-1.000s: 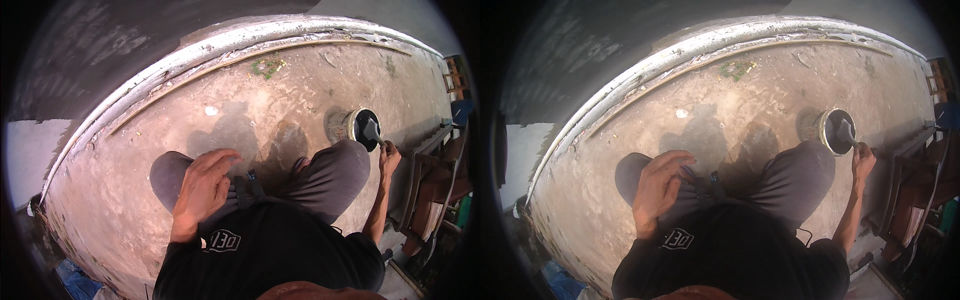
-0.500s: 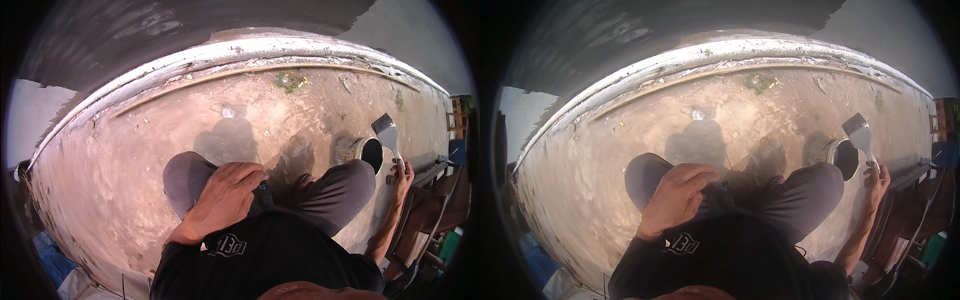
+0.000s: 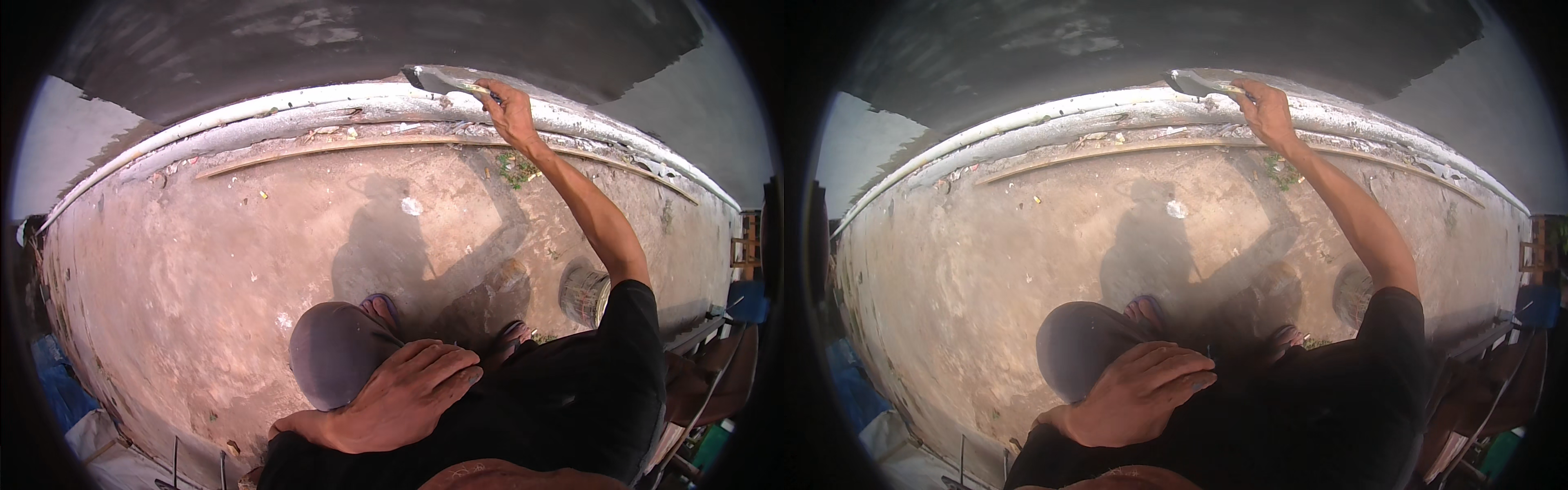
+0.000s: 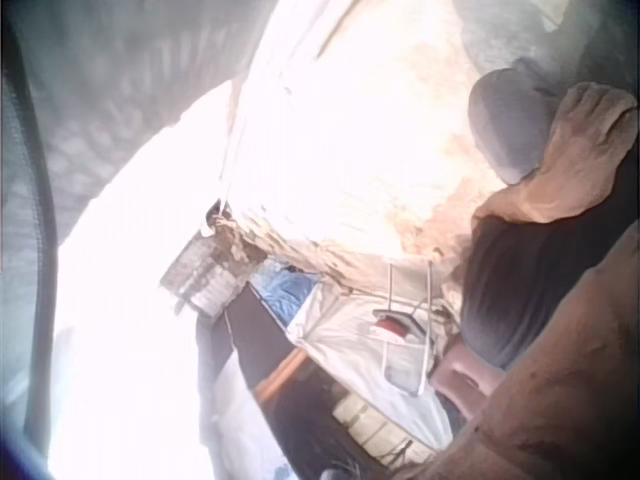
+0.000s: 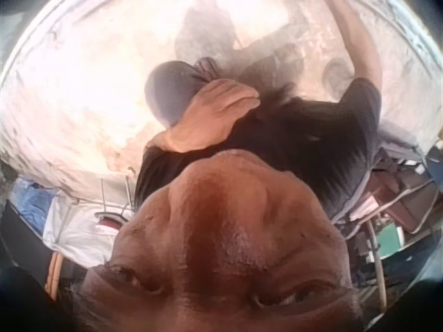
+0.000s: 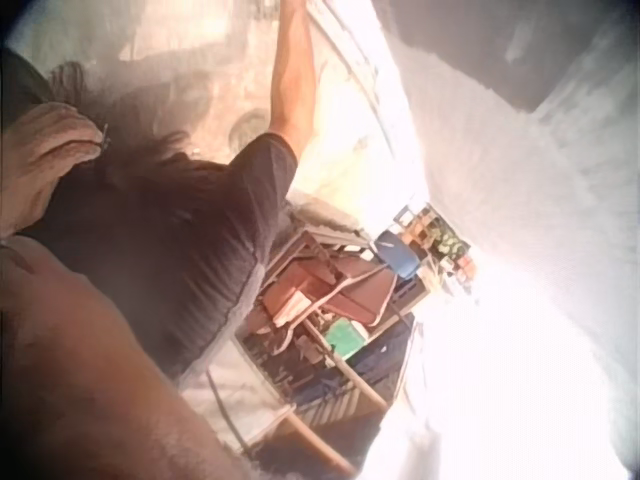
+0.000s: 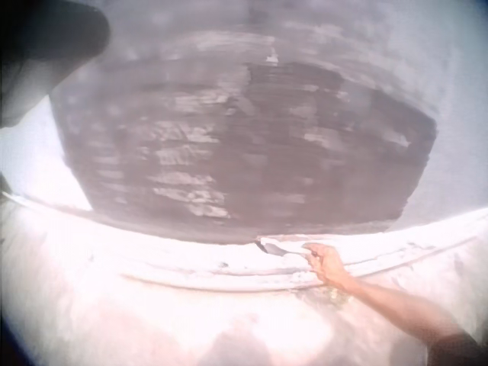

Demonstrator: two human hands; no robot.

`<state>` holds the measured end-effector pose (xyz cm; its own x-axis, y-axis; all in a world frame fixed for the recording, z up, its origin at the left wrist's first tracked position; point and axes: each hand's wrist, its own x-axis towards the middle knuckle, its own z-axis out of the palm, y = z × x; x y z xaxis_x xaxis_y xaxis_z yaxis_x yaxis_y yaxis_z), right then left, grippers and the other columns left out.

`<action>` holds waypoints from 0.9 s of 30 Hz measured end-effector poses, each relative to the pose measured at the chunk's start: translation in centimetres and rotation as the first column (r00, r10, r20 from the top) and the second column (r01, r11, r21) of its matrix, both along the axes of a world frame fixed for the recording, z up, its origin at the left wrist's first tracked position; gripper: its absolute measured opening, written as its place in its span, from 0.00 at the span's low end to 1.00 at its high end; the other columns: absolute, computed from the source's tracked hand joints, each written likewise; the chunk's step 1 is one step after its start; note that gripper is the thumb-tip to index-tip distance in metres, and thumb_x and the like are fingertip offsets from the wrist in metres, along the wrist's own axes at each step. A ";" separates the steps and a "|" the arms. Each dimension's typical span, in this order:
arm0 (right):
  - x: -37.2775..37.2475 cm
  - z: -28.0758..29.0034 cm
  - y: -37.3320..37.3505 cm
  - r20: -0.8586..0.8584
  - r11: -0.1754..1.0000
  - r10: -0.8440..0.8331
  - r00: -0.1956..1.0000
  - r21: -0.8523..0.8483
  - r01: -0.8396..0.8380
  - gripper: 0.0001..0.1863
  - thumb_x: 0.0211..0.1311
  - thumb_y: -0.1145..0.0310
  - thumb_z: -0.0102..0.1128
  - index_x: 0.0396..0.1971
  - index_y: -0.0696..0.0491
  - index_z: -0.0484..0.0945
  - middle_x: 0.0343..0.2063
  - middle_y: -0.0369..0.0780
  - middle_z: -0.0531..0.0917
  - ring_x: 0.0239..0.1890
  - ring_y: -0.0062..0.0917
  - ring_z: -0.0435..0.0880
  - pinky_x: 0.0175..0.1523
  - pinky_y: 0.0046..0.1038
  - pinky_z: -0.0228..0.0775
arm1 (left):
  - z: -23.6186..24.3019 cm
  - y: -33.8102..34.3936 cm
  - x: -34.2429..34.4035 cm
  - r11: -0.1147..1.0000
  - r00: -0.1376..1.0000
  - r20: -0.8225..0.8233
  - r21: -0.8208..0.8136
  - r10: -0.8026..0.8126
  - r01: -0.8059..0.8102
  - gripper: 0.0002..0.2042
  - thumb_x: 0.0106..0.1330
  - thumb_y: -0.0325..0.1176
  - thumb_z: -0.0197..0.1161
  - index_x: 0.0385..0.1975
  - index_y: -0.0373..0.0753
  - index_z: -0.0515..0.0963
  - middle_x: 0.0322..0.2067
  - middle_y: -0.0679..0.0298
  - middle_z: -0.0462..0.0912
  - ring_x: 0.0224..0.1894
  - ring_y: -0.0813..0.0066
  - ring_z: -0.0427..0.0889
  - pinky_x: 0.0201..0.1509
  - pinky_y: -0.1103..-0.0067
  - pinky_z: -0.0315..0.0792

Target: The person kneels on the ground and uses a paintbrush to apply dark paint to a wall. They repeatedly dip the brush into a paint can and stroke the wall surface, gradually covering the unpainted area.

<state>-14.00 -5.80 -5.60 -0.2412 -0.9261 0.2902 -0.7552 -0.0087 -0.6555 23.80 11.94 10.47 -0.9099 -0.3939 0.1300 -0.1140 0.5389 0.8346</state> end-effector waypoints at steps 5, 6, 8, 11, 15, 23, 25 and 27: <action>1.6 -3.6 -6.2 -0.205 0.991 0.049 0.978 -0.111 -0.074 0.15 0.65 0.69 0.62 0.49 0.57 0.84 0.47 0.46 0.86 0.44 0.38 0.87 0.50 0.32 0.79 | 0.0 0.1 1.2 1.000 1.000 -0.006 0.026 0.017 -0.017 0.19 0.52 0.23 0.63 0.47 0.37 0.81 0.51 0.62 0.79 0.51 0.64 0.82 0.57 0.68 0.77; 1.5 -4.0 -6.8 -0.217 0.992 0.069 0.974 -0.087 -0.089 0.14 0.63 0.70 0.63 0.48 0.56 0.84 0.48 0.46 0.86 0.48 0.40 0.86 0.54 0.33 0.78 | -0.1 0.0 1.3 1.000 1.000 -0.017 0.027 0.011 -0.011 0.19 0.52 0.24 0.63 0.47 0.37 0.81 0.51 0.62 0.79 0.51 0.64 0.82 0.57 0.68 0.77; 2.3 -4.2 -7.7 -0.260 0.990 0.107 0.960 -0.059 -0.127 0.15 0.63 0.71 0.63 0.48 0.56 0.84 0.48 0.46 0.86 0.48 0.40 0.86 0.54 0.33 0.78 | 0.0 0.0 1.7 0.999 1.000 -0.024 0.037 -0.002 0.003 0.20 0.52 0.26 0.64 0.48 0.35 0.80 0.52 0.60 0.78 0.53 0.63 0.81 0.59 0.67 0.76; 2.8 -5.0 -9.0 -0.292 0.988 0.116 0.949 -0.064 -0.141 0.14 0.62 0.73 0.62 0.47 0.55 0.84 0.47 0.44 0.86 0.47 0.40 0.86 0.53 0.34 0.78 | 0.1 -0.2 1.9 0.997 0.999 -0.026 0.063 -0.042 0.043 0.22 0.52 0.26 0.64 0.50 0.30 0.78 0.54 0.55 0.76 0.56 0.60 0.78 0.62 0.65 0.73; 2.1 -5.8 -9.6 -0.309 0.987 0.120 0.943 -0.069 -0.148 0.14 0.60 0.74 0.62 0.46 0.53 0.85 0.45 0.45 0.86 0.45 0.42 0.86 0.50 0.38 0.79 | 0.1 -0.4 2.0 0.999 1.000 -0.005 0.030 -0.029 0.029 0.21 0.53 0.28 0.63 0.50 0.34 0.80 0.54 0.59 0.78 0.55 0.63 0.80 0.61 0.67 0.75; -2.4 -6.0 -7.0 -0.466 0.993 0.056 0.883 -0.069 -0.099 0.14 0.58 0.75 0.60 0.44 0.52 0.85 0.42 0.45 0.86 0.41 0.44 0.86 0.46 0.42 0.78 | 0.0 0.0 2.0 0.999 0.999 0.015 0.014 -0.036 0.035 0.21 0.55 0.29 0.63 0.51 0.35 0.80 0.54 0.59 0.78 0.56 0.63 0.80 0.61 0.67 0.74; -4.4 -5.2 -5.3 -0.508 0.994 0.022 0.861 -0.084 -0.075 0.13 0.59 0.74 0.63 0.44 0.53 0.85 0.42 0.44 0.87 0.40 0.44 0.86 0.44 0.40 0.79 | 0.0 0.0 2.2 0.996 0.998 -0.011 0.060 -0.062 0.062 0.21 0.56 0.27 0.60 0.52 0.30 0.77 0.55 0.54 0.76 0.57 0.59 0.78 0.64 0.65 0.71; -5.2 -4.8 -4.5 -0.520 0.993 0.017 0.854 -0.093 -0.076 0.12 0.59 0.73 0.65 0.44 0.54 0.85 0.42 0.43 0.87 0.40 0.43 0.86 0.43 0.39 0.79 | 0.1 0.0 2.1 0.999 0.999 -0.010 0.024 -0.045 0.045 0.20 0.55 0.28 0.63 0.50 0.35 0.80 0.54 0.60 0.78 0.56 0.63 0.80 0.61 0.67 0.74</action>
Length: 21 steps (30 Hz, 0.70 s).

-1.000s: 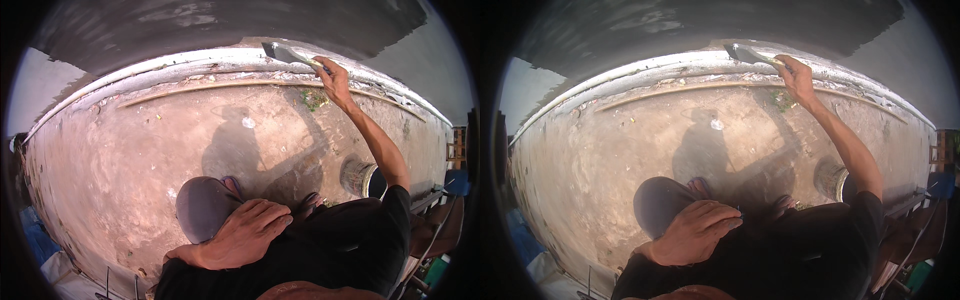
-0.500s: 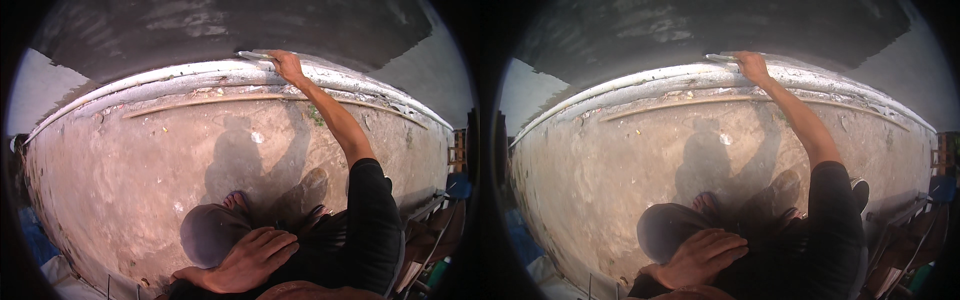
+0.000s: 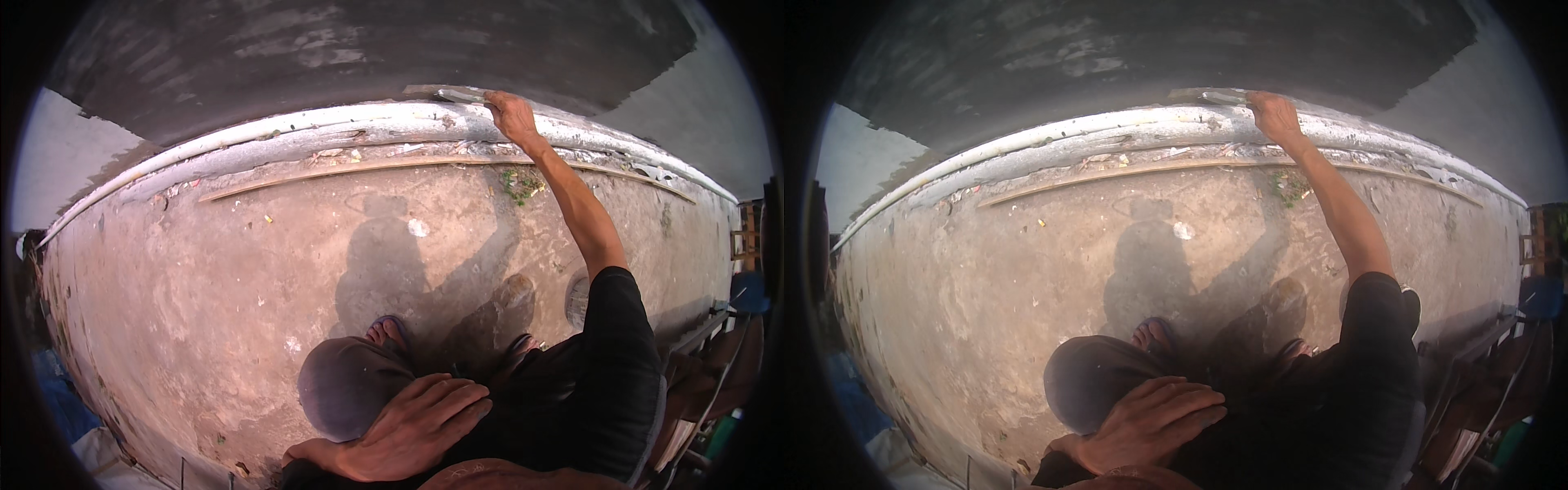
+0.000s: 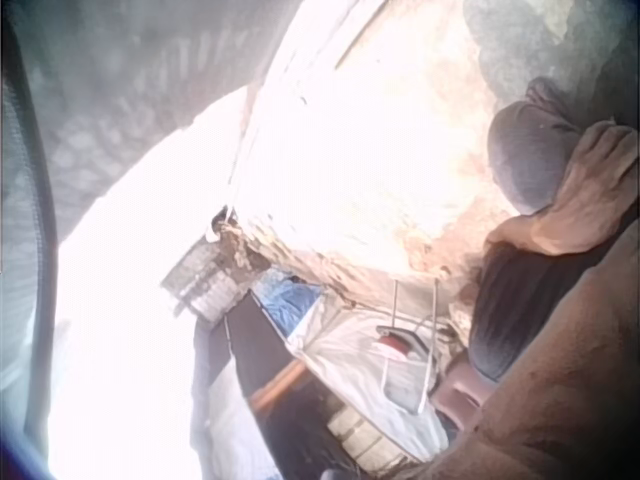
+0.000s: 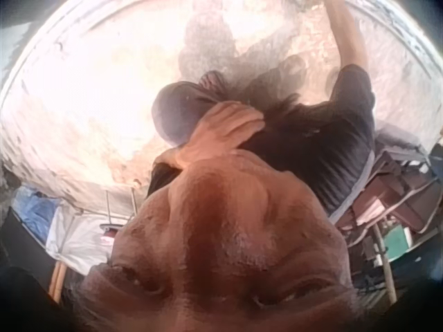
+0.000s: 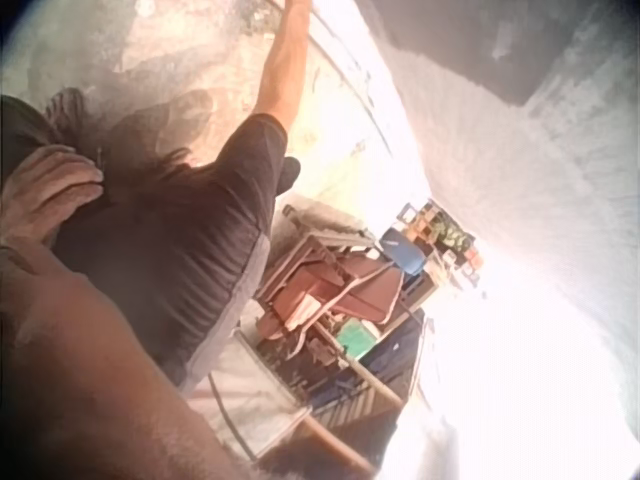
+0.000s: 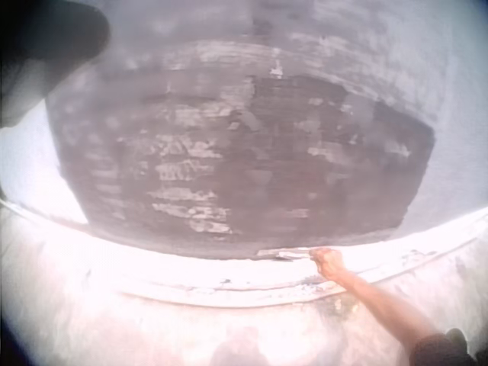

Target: The person kneels on the ground and uses a paintbrush to apply dark paint to a wall. They repeatedly dip the brush into a paint can and stroke the wall surface, gradually covering the unpainted area.

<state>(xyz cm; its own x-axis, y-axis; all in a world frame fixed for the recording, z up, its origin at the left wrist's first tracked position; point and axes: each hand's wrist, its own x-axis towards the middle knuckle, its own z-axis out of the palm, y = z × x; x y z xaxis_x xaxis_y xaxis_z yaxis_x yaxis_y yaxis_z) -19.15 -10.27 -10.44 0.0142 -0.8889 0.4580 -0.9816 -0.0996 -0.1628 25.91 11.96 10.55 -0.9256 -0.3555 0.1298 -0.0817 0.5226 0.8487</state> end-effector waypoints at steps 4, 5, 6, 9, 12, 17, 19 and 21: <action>1.5 2.2 -0.3 0.049 0.997 0.075 0.996 -0.024 -0.074 0.12 0.59 0.73 0.65 0.44 0.55 0.85 0.40 0.43 0.87 0.38 0.43 0.86 0.42 0.38 0.79 | 0.1 0.0 0.1 1.000 1.000 0.017 -0.021 0.009 -0.009 0.19 0.55 0.29 0.64 0.49 0.38 0.81 0.53 0.63 0.79 0.55 0.65 0.81 0.60 0.68 0.76; 2.5 2.3 -1.1 0.067 0.995 0.097 0.993 -0.036 -0.095 0.12 0.59 0.73 0.65 0.44 0.55 0.85 0.39 0.43 0.87 0.38 0.43 0.86 0.42 0.38 0.79 | 0.1 -0.1 0.0 0.999 1.000 0.019 -0.032 0.007 -0.006 0.19 0.55 0.28 0.64 0.49 0.38 0.82 0.53 0.63 0.79 0.55 0.65 0.81 0.60 0.68 0.76; 3.6 2.2 -2.0 0.082 0.991 0.129 0.988 -0.039 -0.126 0.12 0.59 0.74 0.63 0.43 0.55 0.85 0.39 0.44 0.87 0.39 0.43 0.86 0.43 0.39 0.79 | 0.1 -0.1 -0.1 0.999 1.000 0.022 -0.043 0.006 -0.005 0.19 0.55 0.28 0.64 0.49 0.38 0.82 0.54 0.63 0.79 0.55 0.65 0.81 0.60 0.68 0.76; 6.3 1.7 -4.5 0.088 0.983 0.181 0.980 -0.022 -0.180 0.13 0.58 0.77 0.59 0.43 0.56 0.84 0.39 0.46 0.86 0.41 0.45 0.86 0.46 0.42 0.79 | -0.1 -0.1 -0.2 0.999 1.000 0.010 -0.051 0.005 -0.005 0.19 0.55 0.28 0.64 0.49 0.39 0.82 0.53 0.63 0.79 0.54 0.65 0.82 0.59 0.68 0.77; 8.3 1.1 -6.1 0.039 0.983 0.178 0.983 0.045 -0.180 0.14 0.57 0.79 0.56 0.43 0.56 0.84 0.38 0.46 0.86 0.40 0.45 0.86 0.45 0.42 0.79 | 0.5 -0.2 -0.7 0.998 0.999 0.035 -0.059 0.016 -0.014 0.19 0.55 0.27 0.64 0.49 0.39 0.82 0.53 0.63 0.80 0.54 0.65 0.82 0.59 0.67 0.77; 6.9 0.2 -5.6 -0.055 0.988 0.095 0.994 0.126 -0.088 0.16 0.55 0.80 0.53 0.42 0.57 0.84 0.38 0.48 0.86 0.40 0.45 0.86 0.45 0.43 0.79 | 1.3 -0.3 -1.1 0.999 0.997 0.068 -0.048 0.025 -0.022 0.18 0.55 0.26 0.63 0.49 0.39 0.82 0.53 0.64 0.80 0.54 0.65 0.82 0.59 0.67 0.78; 4.9 0.0 -4.2 -0.078 0.990 0.060 0.995 0.135 -0.049 0.16 0.53 0.81 0.52 0.41 0.56 0.83 0.38 0.48 0.86 0.40 0.46 0.86 0.45 0.44 0.79 | 1.1 -0.2 -1.0 0.999 0.997 0.076 -0.048 0.021 -0.017 0.19 0.55 0.26 0.63 0.49 0.39 0.82 0.53 0.64 0.80 0.53 0.65 0.82 0.59 0.67 0.78; 2.0 0.3 -2.5 -0.107 0.993 0.038 0.994 0.119 -0.025 0.17 0.51 0.82 0.52 0.41 0.56 0.83 0.37 0.48 0.86 0.40 0.46 0.86 0.44 0.44 0.79 | 0.3 0.1 -0.8 0.999 0.999 0.047 -0.050 0.024 -0.021 0.19 0.55 0.26 0.63 0.49 0.40 0.82 0.53 0.64 0.80 0.53 0.66 0.82 0.59 0.68 0.78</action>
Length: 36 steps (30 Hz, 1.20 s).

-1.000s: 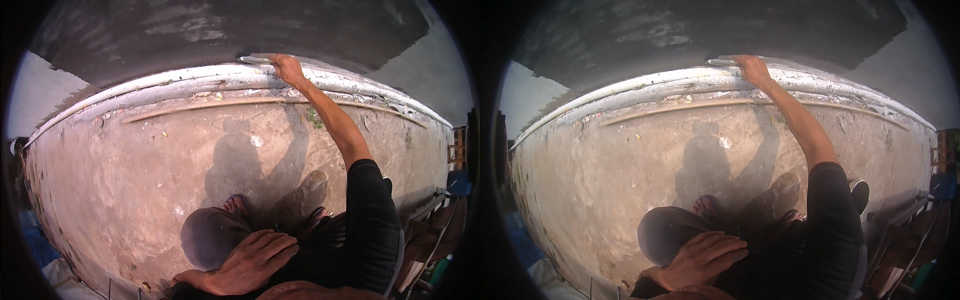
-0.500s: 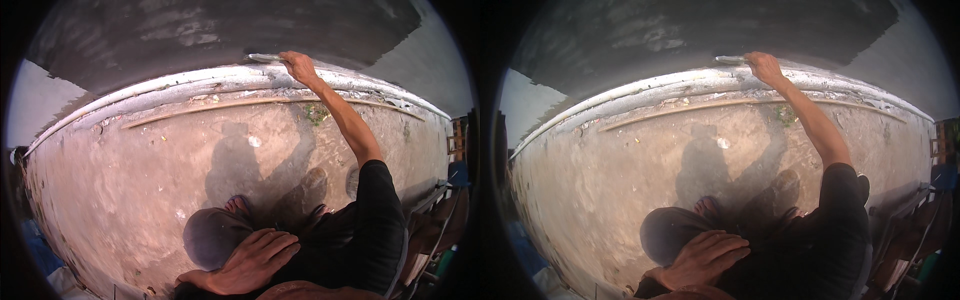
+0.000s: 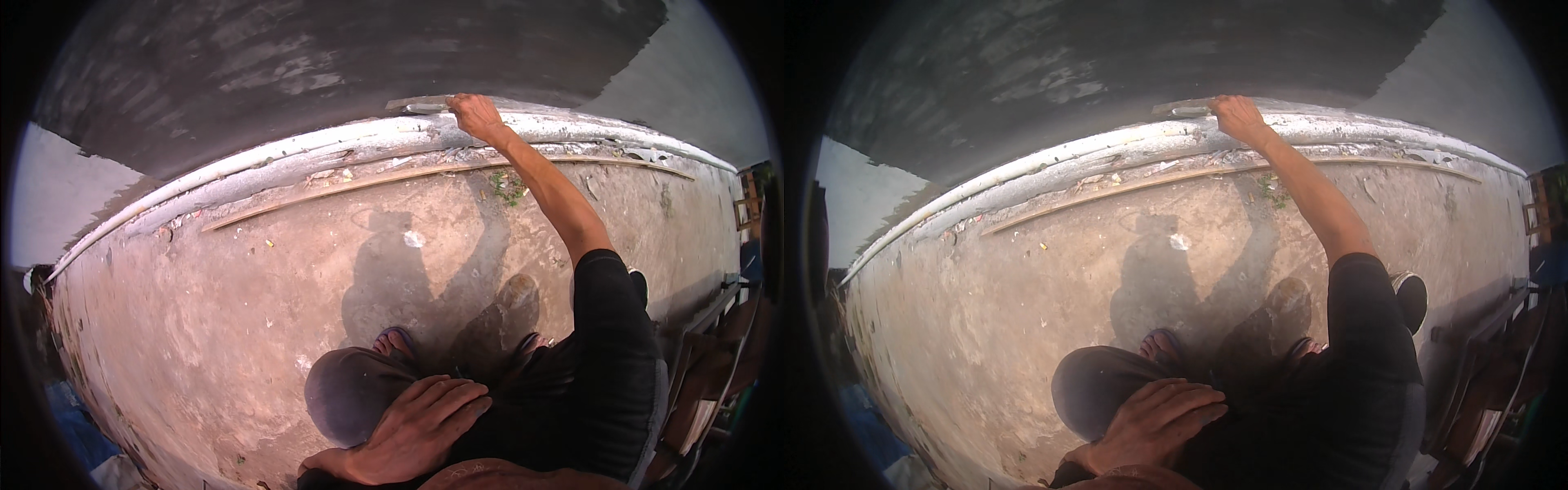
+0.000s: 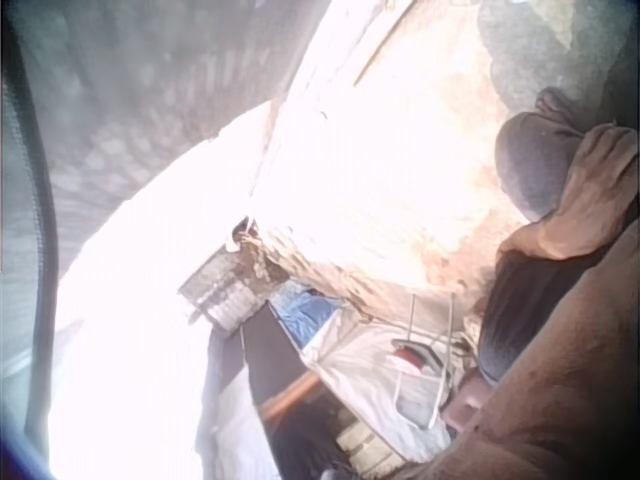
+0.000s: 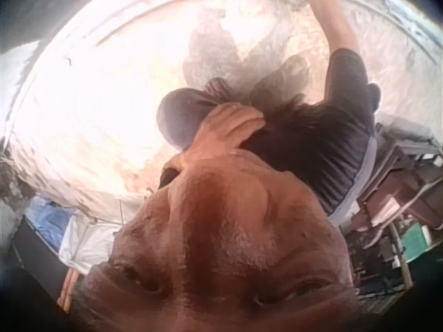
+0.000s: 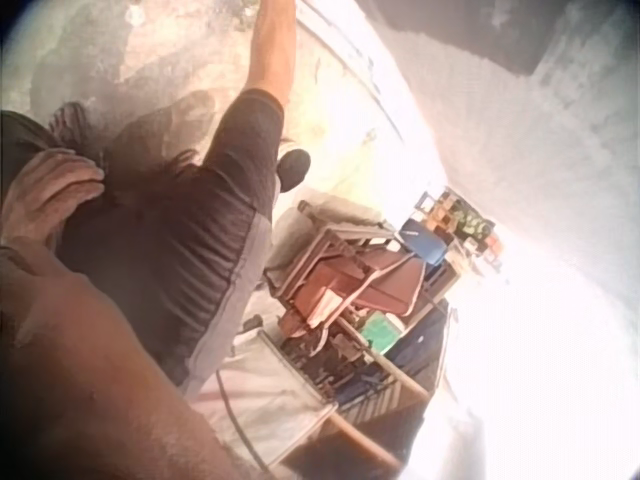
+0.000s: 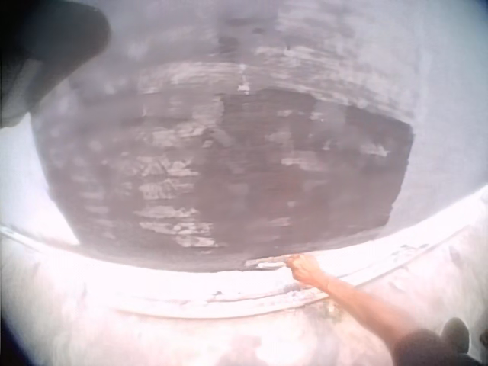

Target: The person kneels on the ground and uses a paintbrush to apply dark paint to a wall. They repeatedly dip the brush into a paint can and stroke the wall surface, gradually covering the unpainted area.

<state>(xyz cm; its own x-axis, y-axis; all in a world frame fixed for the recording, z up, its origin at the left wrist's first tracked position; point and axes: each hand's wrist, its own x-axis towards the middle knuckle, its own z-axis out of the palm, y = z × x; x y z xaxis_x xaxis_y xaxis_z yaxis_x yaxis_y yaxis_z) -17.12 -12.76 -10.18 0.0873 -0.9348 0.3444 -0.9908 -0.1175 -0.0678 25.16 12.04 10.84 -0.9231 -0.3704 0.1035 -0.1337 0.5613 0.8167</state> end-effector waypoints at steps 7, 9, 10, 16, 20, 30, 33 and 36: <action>-3.7 1.8 4.9 0.018 0.993 -0.047 0.999 -0.111 0.049 0.11 0.55 0.76 0.61 0.39 0.56 0.84 0.36 0.47 0.87 0.37 0.45 0.86 0.41 0.43 0.79 | -0.1 0.2 0.0 1.000 0.999 -0.030 0.006 -0.014 0.014 0.19 0.55 0.25 0.63 0.49 0.40 0.82 0.53 0.64 0.81 0.54 0.66 0.82 0.59 0.68 0.77; -3.1 1.6 5.3 0.076 0.980 -0.025 0.997 -0.197 0.040 0.10 0.56 0.73 0.64 0.39 0.56 0.84 0.36 0.47 0.87 0.37 0.44 0.86 0.40 0.42 0.79 | -0.1 0.2 -0.1 1.000 1.000 -0.027 0.006 -0.013 0.013 0.19 0.55 0.25 0.63 0.49 0.40 0.82 0.52 0.64 0.81 0.54 0.66 0.82 0.59 0.68 0.77; -2.3 1.2 5.2 0.144 0.968 0.025 0.989 -0.250 0.012 0.11 0.56 0.71 0.66 0.39 0.56 0.84 0.38 0.47 0.87 0.38 0.42 0.86 0.41 0.40 0.79 | -0.1 0.1 0.0 1.000 1.000 -0.025 0.006 -0.017 0.017 0.19 0.55 0.25 0.63 0.49 0.40 0.82 0.52 0.64 0.81 0.54 0.66 0.82 0.59 0.68 0.77; 6.9 -2.6 2.0 0.397 0.946 0.027 0.917 -0.306 0.105 0.13 0.55 0.75 0.64 0.42 0.55 0.84 0.38 0.45 0.87 0.38 0.40 0.87 0.42 0.36 0.80 | 0.4 -0.3 -0.6 1.000 0.999 -0.009 0.000 -0.030 0.030 0.19 0.55 0.24 0.63 0.49 0.40 0.82 0.51 0.64 0.81 0.53 0.65 0.82 0.58 0.67 0.78; 7.5 -4.7 1.4 0.420 0.918 -0.087 0.904 -0.319 0.236 0.15 0.55 0.77 0.64 0.44 0.55 0.84 0.38 0.44 0.87 0.39 0.38 0.87 0.44 0.34 0.80 | 0.7 -0.4 -1.1 1.000 1.000 0.023 -0.006 -0.019 0.019 0.18 0.54 0.24 0.64 0.48 0.39 0.83 0.51 0.64 0.82 0.52 0.65 0.83 0.57 0.67 0.78; 1.3 -6.6 9.7 0.541 0.623 -0.465 0.701 -0.362 0.693 0.12 0.61 0.72 0.62 0.44 0.57 0.84 0.32 0.50 0.86 0.32 0.42 0.88 0.39 0.37 0.78 | 0.5 -1.0 -0.5 0.999 0.999 0.010 0.022 -0.046 0.046 0.17 0.56 0.22 0.63 0.47 0.39 0.83 0.51 0.63 0.82 0.52 0.64 0.83 0.58 0.67 0.79; 4.0 -5.6 10.2 0.663 0.519 -0.482 0.573 -0.312 0.796 0.13 0.63 0.69 0.61 0.44 0.58 0.84 0.27 0.52 0.85 0.29 0.43 0.87 0.36 0.39 0.76 | 0.2 -1.1 -0.3 0.997 0.998 0.004 0.026 -0.068 0.068 0.18 0.56 0.22 0.63 0.48 0.38 0.82 0.51 0.63 0.81 0.52 0.64 0.83 0.58 0.67 0.78; 7.4 -5.9 7.5 0.759 0.448 -0.458 0.463 -0.253 0.858 0.13 0.63 0.68 0.60 0.43 0.60 0.83 0.24 0.53 0.84 0.27 0.45 0.86 0.34 0.40 0.74 | 0.4 -1.3 -0.2 0.995 0.996 0.004 0.036 -0.088 0.088 0.18 0.56 0.21 0.62 0.48 0.38 0.82 0.51 0.62 0.81 0.52 0.63 0.83 0.57 0.66 0.78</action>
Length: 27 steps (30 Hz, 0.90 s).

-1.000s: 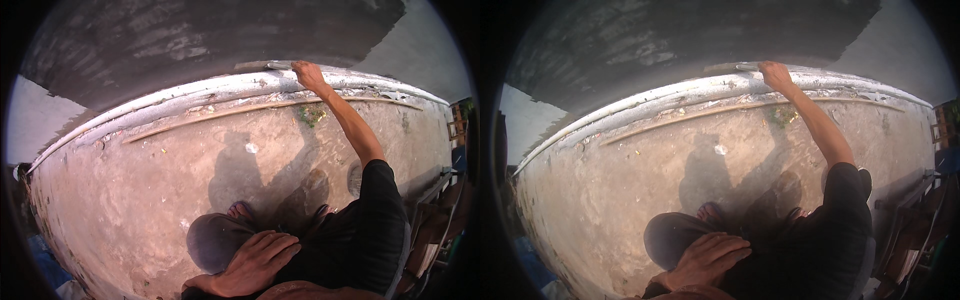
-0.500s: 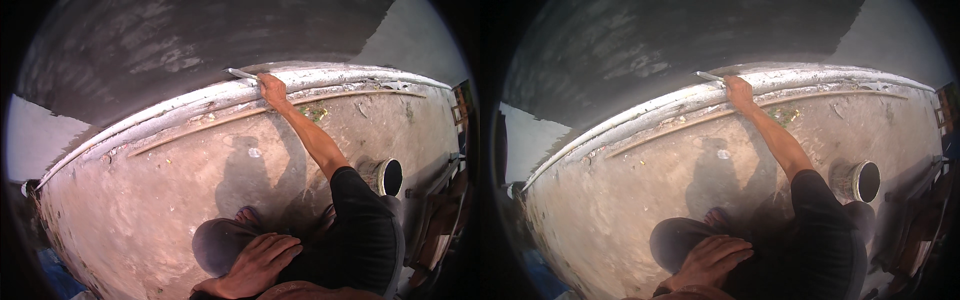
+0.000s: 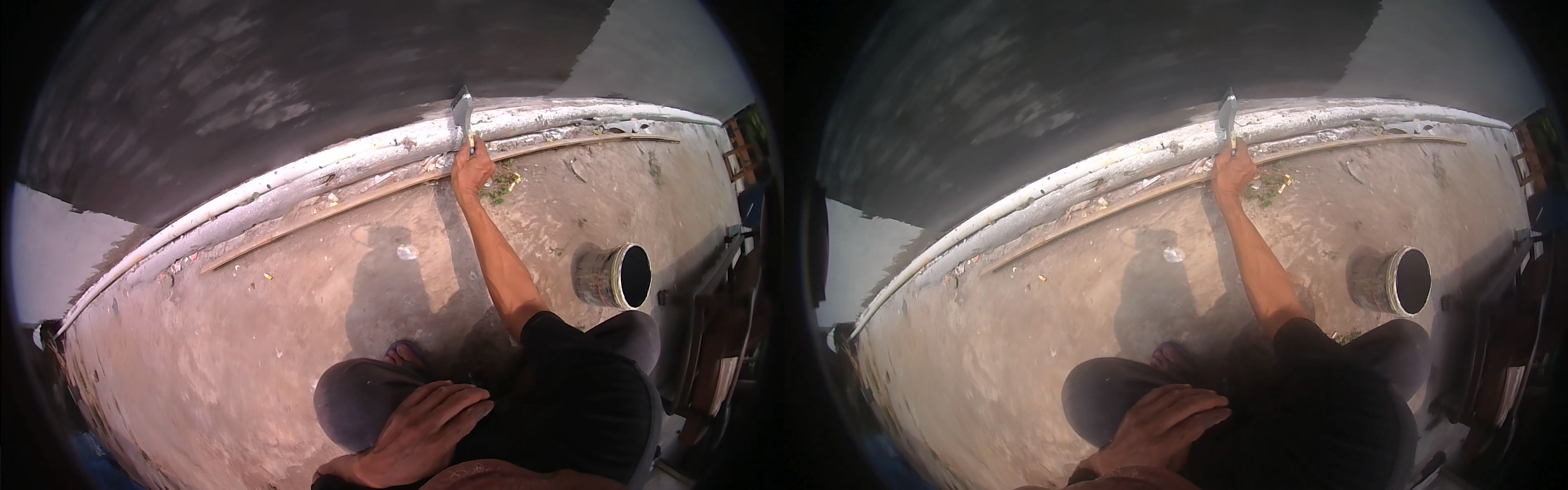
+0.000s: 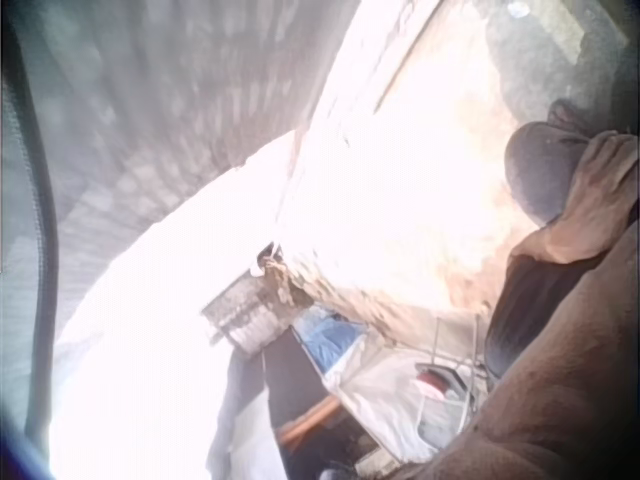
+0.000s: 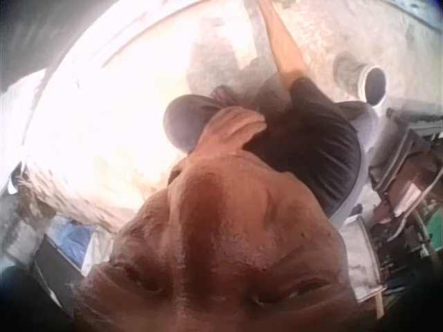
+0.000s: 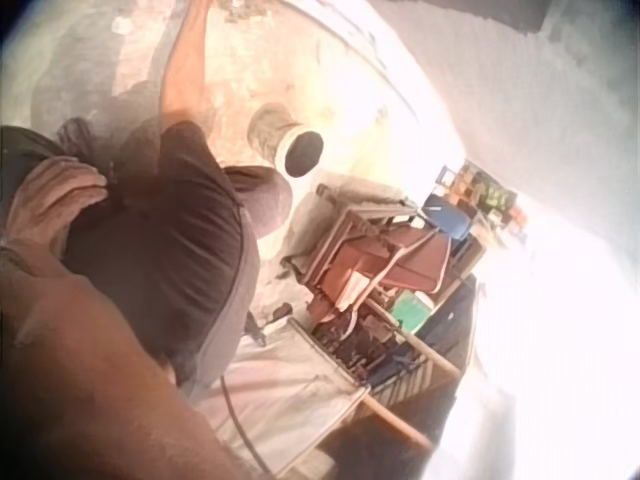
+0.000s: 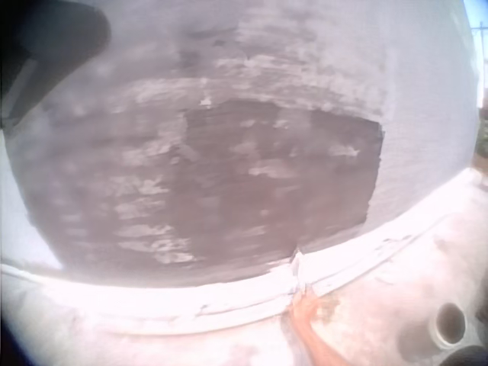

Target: The person kneels on the ground and uses a paintbrush to apply dark paint to a wall. They repeatedly dip the brush into a paint can and stroke the wall surface, gradually covering the unpainted area.

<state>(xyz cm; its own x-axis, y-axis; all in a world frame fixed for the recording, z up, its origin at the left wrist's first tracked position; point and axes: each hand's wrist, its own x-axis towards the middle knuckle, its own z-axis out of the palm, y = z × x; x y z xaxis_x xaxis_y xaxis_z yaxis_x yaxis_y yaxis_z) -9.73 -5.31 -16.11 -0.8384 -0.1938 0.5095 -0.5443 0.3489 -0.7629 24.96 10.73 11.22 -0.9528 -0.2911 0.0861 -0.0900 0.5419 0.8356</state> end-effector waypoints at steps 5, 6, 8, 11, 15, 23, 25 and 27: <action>9.3 1.2 -7.4 0.231 0.999 0.034 0.972 0.001 -0.035 0.14 0.58 0.72 0.62 0.41 0.64 0.81 0.22 0.54 0.83 0.26 0.48 0.85 0.34 0.43 0.74 | 0.1 -0.6 0.0 1.000 1.000 -0.021 0.010 -0.008 0.008 0.18 0.55 0.21 0.62 0.47 0.37 0.82 0.50 0.61 0.82 0.51 0.62 0.84 0.56 0.66 0.78; 11.2 1.2 -8.1 0.237 0.995 0.103 0.966 -0.041 -0.096 0.14 0.57 0.72 0.62 0.41 0.64 0.81 0.22 0.55 0.82 0.27 0.50 0.84 0.35 0.43 0.74 | 0.1 -0.5 0.0 1.000 1.000 -0.028 0.022 0.000 0.001 0.18 0.54 0.21 0.62 0.47 0.37 0.82 0.50 0.61 0.82 0.50 0.61 0.84 0.56 0.66 0.78; 14.8 1.2 -8.4 0.249 0.967 0.256 0.934 -0.073 -0.245 0.14 0.57 0.72 0.62 0.42 0.63 0.81 0.22 0.56 0.82 0.28 0.52 0.84 0.35 0.43 0.74 | 0.2 -0.5 0.0 0.999 1.000 -0.023 0.030 0.015 -0.014 0.17 0.54 0.21 0.62 0.46 0.37 0.82 0.50 0.61 0.82 0.50 0.61 0.84 0.56 0.65 0.78; 17.6 0.7 -7.0 0.253 0.892 0.433 0.865 0.020 -0.452 0.10 0.60 0.72 0.60 0.40 0.60 0.80 0.26 0.54 0.83 0.30 0.52 0.84 0.36 0.45 0.76 | 0.6 -0.5 0.0 0.999 1.000 0.004 0.020 0.027 -0.027 0.17 0.55 0.22 0.62 0.46 0.37 0.82 0.49 0.61 0.83 0.50 0.61 0.84 0.56 0.65 0.78; 14.1 -0.6 -6.1 0.039 0.812 0.582 0.812 0.028 -0.583 0.13 0.60 0.74 0.58 0.45 0.57 0.82 0.31 0.53 0.84 0.34 0.52 0.84 0.40 0.44 0.76 | 0.7 -0.5 -0.2 1.000 1.000 0.019 0.008 0.021 -0.022 0.16 0.55 0.21 0.62 0.45 0.37 0.82 0.49 0.61 0.83 0.51 0.61 0.84 0.56 0.66 0.78; -3.1 0.8 -0.2 -0.103 0.951 0.254 0.962 0.208 -0.228 0.13 0.59 0.72 0.62 0.43 0.56 0.85 0.32 0.52 0.86 0.34 0.47 0.86 0.40 0.40 0.77 | 0.9 -0.2 -0.4 1.000 1.000 0.016 -0.001 0.018 -0.018 0.17 0.55 0.20 0.62 0.46 0.37 0.82 0.50 0.62 0.82 0.52 0.62 0.83 0.56 0.66 0.78; -3.4 1.1 0.9 -0.044 0.977 0.125 0.991 0.180 -0.115 0.12 0.59 0.71 0.62 0.42 0.56 0.84 0.28 0.52 0.85 0.31 0.49 0.85 0.38 0.42 0.76 | 0.8 0.0 -0.2 1.000 1.000 0.015 0.020 0.013 -0.013 0.17 0.55 0.19 0.61 0.46 0.37 0.82 0.50 0.62 0.82 0.52 0.62 0.83 0.56 0.66 0.77; -2.3 1.5 1.7 0.013 0.994 0.006 1.000 0.113 -0.007 0.10 0.59 0.71 0.61 0.40 0.55 0.84 0.25 0.53 0.84 0.30 0.51 0.84 0.36 0.46 0.73 | 0.9 0.0 0.0 1.000 0.999 0.041 0.026 0.010 -0.011 0.17 0.55 0.19 0.61 0.46 0.38 0.82 0.51 0.62 0.82 0.52 0.62 0.83 0.57 0.65 0.77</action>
